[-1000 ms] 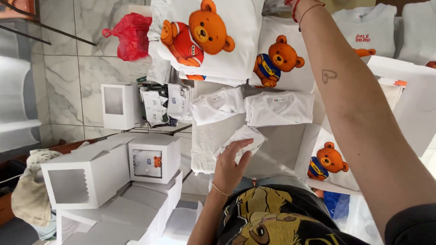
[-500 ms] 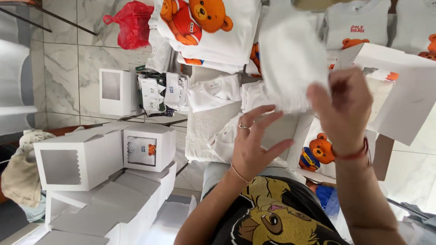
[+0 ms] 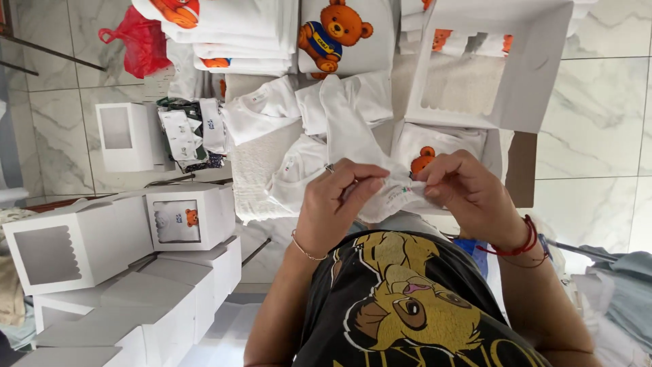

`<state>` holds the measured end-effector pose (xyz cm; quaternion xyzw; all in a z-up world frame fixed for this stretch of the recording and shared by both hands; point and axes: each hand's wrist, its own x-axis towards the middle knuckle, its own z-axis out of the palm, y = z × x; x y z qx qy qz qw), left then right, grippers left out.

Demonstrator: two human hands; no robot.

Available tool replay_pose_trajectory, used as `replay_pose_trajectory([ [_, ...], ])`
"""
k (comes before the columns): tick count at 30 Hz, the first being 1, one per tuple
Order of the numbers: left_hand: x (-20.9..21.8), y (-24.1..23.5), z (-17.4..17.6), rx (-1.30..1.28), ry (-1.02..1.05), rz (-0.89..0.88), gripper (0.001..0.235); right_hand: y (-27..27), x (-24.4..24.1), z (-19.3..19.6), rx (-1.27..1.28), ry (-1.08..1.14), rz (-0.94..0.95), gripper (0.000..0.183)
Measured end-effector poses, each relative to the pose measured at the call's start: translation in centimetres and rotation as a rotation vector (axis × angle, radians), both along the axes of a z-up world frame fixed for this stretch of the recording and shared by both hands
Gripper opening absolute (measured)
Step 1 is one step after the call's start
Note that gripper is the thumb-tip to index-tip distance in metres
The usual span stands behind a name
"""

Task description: Folding baby clothes and placing them into white gift boxes

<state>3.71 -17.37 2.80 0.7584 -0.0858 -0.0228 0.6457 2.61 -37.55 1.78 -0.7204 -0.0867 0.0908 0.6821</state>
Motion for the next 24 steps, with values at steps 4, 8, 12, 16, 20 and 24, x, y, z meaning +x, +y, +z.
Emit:
replay_pose_trajectory([
  [4, -0.2, -1.7, 0.6, 0.018, -0.010, -0.045, 0.009, -0.3, -0.3, 2.7, -0.209, -0.170, 0.033, 0.012],
  [8, -0.5, -3.3, 0.9, 0.006, -0.006, -0.062, 0.008, -1.3, -1.2, 1.4, -0.205, -0.172, -0.001, 0.015],
  [12, -0.7, -3.9, 0.9, 0.038, 0.009, -0.077, 0.008, -1.2, -2.3, 0.2, -0.272, -0.196, -0.113, 0.034],
  [16, -1.1, -4.2, 0.5, 0.066, -0.108, 0.007, 0.009, -1.2, -2.1, -0.2, -0.204, -0.166, -0.214, 0.012],
  [20, -2.1, -4.0, -0.3, -0.009, -0.226, 0.022, 0.032, -0.9, -1.3, -0.3, -0.171, -0.179, -0.251, 0.012],
  [24, -2.4, -4.6, -2.4, 0.151, -0.385, 0.015, 0.067, -0.4, -0.5, 0.3, -0.097, -0.188, -0.328, 0.015],
])
